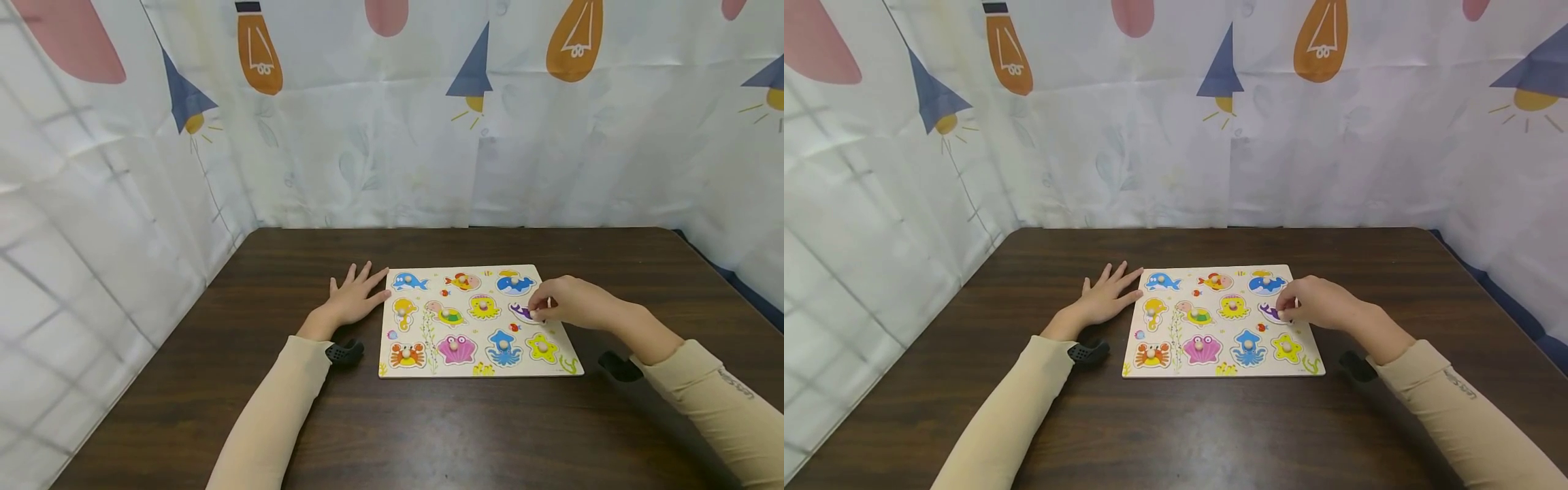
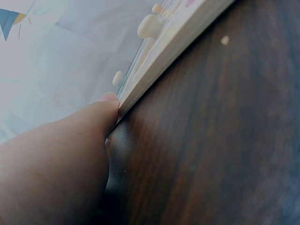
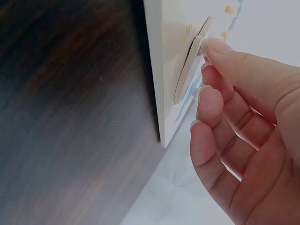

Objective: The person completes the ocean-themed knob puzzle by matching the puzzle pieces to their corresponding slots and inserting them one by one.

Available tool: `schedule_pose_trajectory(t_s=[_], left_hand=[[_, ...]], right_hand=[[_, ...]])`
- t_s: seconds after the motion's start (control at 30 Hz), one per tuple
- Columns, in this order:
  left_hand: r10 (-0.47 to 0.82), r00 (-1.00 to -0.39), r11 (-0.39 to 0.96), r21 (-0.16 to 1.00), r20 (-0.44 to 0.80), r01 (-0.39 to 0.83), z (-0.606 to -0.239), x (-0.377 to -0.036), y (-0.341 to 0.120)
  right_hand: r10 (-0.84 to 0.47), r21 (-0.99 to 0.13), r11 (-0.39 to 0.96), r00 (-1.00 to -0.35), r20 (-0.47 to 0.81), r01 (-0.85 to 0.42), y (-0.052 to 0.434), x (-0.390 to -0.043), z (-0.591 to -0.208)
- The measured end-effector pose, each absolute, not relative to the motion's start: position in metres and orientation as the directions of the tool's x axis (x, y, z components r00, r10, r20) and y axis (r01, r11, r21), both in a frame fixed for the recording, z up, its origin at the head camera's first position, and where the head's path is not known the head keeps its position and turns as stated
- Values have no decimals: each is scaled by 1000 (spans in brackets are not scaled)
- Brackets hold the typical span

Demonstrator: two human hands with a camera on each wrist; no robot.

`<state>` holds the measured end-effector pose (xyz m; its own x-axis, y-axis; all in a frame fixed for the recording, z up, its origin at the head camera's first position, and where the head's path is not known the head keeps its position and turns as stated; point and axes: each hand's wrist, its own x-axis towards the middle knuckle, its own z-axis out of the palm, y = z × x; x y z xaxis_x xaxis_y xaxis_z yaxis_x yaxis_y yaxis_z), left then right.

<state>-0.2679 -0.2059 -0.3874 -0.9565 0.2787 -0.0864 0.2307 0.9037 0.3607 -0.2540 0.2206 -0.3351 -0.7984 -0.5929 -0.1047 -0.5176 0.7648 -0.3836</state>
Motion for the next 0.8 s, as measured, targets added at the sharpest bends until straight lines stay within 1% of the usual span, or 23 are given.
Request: schedule_pose_trajectory(t_s=[0.47,0.8], left_hand=[[283,-955,902,364,-90,234,-389,-268,-205],[278,-957,905,359,-88,230,-387,-268,-205]], right_hand=[[-584,-376,777,-801,-132,-505,221,-256,-336],[-586,-385,769,-804,-105,-510,222,-257,-339]])
